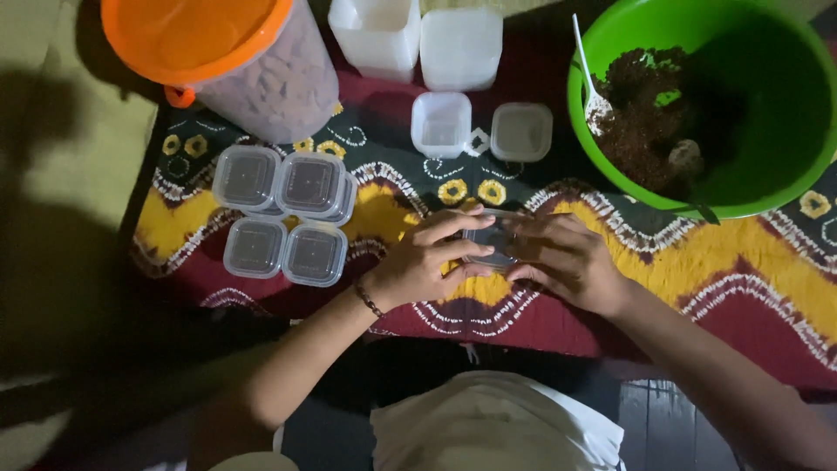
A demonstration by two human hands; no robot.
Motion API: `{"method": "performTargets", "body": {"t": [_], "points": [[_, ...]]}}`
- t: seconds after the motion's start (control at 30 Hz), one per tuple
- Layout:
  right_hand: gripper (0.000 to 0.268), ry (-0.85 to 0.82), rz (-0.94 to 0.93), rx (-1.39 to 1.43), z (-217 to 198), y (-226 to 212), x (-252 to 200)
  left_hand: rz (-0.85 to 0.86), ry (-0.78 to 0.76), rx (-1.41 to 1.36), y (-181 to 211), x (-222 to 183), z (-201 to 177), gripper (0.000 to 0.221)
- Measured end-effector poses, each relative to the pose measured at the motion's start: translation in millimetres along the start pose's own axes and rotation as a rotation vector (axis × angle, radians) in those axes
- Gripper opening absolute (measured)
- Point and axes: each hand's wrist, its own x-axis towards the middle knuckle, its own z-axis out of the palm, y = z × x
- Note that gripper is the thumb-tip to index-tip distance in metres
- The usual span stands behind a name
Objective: Filling small plastic containers with a dark granular substance from a large bowl using a spoon and then sealing them with lids.
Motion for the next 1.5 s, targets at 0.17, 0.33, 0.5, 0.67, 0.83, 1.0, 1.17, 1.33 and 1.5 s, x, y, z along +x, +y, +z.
{"method": "performTargets", "body": {"t": [0.17,0.33,0.5,0.67,0.83,1.0,1.17,1.33,1.5], "points": [[0.029,0.021,-0.003,0.005,-3.3,-7.3,10.3,0.041,0.009,0.052,0.9,2.3,-1.7,0.019],[0.034,0.0,-0.001,0.018,-6.1,-4.5,12.4,0.057,0.019,0.06,-2.6,-0.4,2.4,0.02],[0.048,0.002,0.1,0.038,-8.8,-11.3,15.4,0.048,0.015,0.06,2.8,3.0,-3.9,0.016],[0.049,-0.012,0.115,0.014,0.5,0.9,3.0,0.027,0.026,-0.016,-8.3,-4.6,6.9,0.018],[0.049,-0.035,0.186,0.101,4.3,4.6,4.6,0.02,0.011,-0.04,-8.9,-3.9,4.1,0.022],[0.045,-0.033,0.231,0.261,-0.4,4.6,20.4,0.001,0.021,-0.075,-6.6,-0.5,1.0,0.022],[0.036,-0.042,0.309,0.401,-2.1,34.3,13.3,-0.001,0.033,-0.089,-12.8,-5.8,4.5,0.023],[0.032,-0.065,0.355,0.47,-3.3,35.4,16.8,-0.012,0.038,-0.103,-12.6,-6.3,3.5,0.024],[0.019,0.001,0.396,0.521,1.3,36.7,15.4,-0.01,0.048,-0.127,-10.8,-6.6,3.8,0.022]]}}
